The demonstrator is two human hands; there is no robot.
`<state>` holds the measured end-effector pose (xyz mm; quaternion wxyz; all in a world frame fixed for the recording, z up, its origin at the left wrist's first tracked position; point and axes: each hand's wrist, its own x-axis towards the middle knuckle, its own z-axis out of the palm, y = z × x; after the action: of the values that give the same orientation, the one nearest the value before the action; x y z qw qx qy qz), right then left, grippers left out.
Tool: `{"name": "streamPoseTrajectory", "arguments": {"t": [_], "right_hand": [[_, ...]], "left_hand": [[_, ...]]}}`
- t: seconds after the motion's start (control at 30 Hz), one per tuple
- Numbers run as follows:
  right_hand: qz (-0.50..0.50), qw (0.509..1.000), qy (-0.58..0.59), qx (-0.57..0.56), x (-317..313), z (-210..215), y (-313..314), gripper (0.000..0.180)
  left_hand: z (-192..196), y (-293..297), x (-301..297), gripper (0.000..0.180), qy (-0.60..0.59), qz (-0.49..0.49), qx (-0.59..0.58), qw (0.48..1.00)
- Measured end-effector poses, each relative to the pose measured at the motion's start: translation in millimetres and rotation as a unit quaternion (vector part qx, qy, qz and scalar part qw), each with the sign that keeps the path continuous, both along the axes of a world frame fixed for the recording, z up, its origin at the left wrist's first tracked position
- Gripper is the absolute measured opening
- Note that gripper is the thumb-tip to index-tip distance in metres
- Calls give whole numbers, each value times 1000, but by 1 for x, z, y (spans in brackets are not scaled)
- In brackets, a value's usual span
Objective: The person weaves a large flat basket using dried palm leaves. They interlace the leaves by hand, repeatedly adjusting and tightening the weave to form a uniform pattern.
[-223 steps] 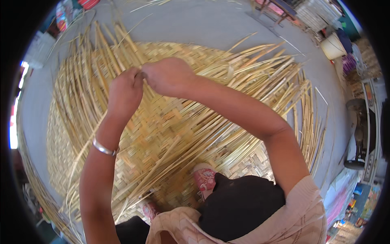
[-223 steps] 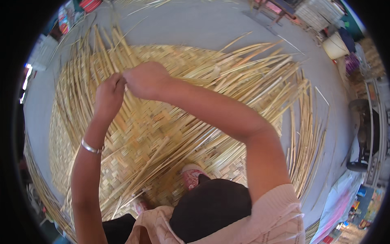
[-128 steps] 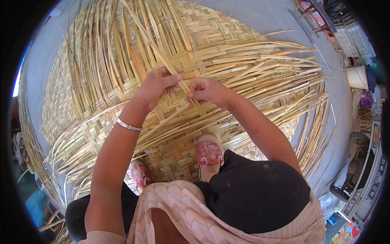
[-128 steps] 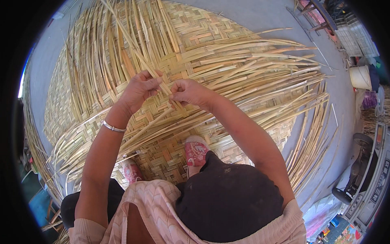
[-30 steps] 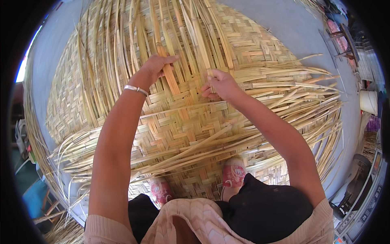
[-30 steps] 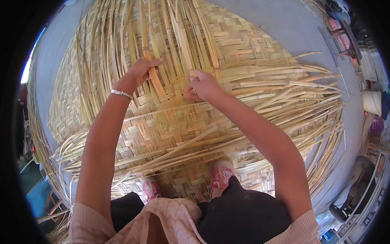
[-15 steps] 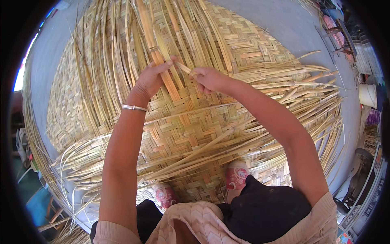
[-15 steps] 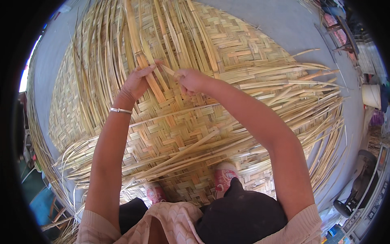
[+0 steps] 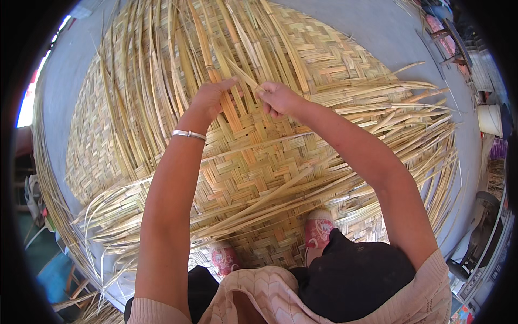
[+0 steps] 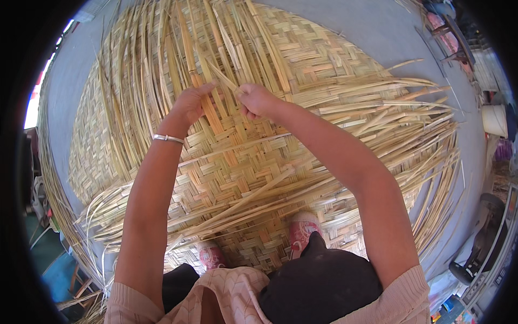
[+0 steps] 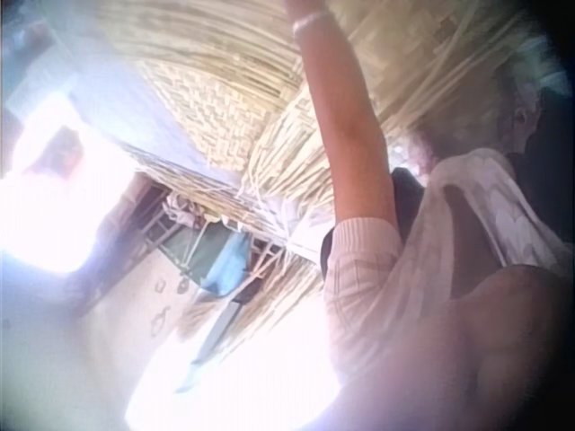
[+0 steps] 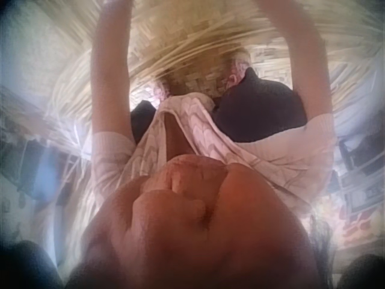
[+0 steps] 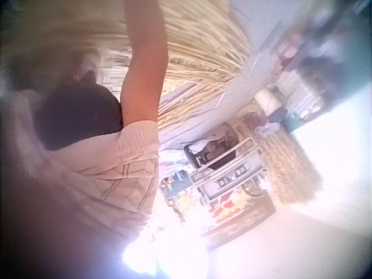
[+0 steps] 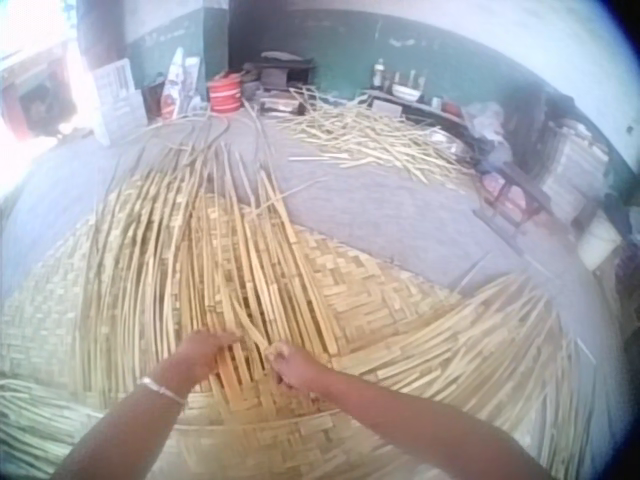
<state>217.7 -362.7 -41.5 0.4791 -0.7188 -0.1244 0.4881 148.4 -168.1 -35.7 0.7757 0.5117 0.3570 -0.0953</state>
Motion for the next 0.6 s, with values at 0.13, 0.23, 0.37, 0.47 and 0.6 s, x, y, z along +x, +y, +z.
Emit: {"name": "streamPoseTrajectory", "arguments": {"t": [0.13, 0.23, 0.37, 0.47, 0.6], "right_hand": [[-12, 1000, -20, 3, -9, -1, 0, 22], [-17, 999, -27, 7, -12, 1, 0, 21], [-19, 999, -49, 10, -15, 5, 1, 21], [-16, 997, -78, -1, -14, 7, 4, 20], [-17, 987, -155, -32, -5, 4, 6, 19]], "left_hand": [[-6, -8, 6, 22, -28, 18, 12, 999], [-13, -10, 10, 24, -8, -19, 87, 996], [-22, -16, 16, 30, 76, -49, 317, 944], [-23, -18, 18, 34, 95, -63, 367, 923], [-12, -16, 10, 31, 54, -22, 200, 978]]}}
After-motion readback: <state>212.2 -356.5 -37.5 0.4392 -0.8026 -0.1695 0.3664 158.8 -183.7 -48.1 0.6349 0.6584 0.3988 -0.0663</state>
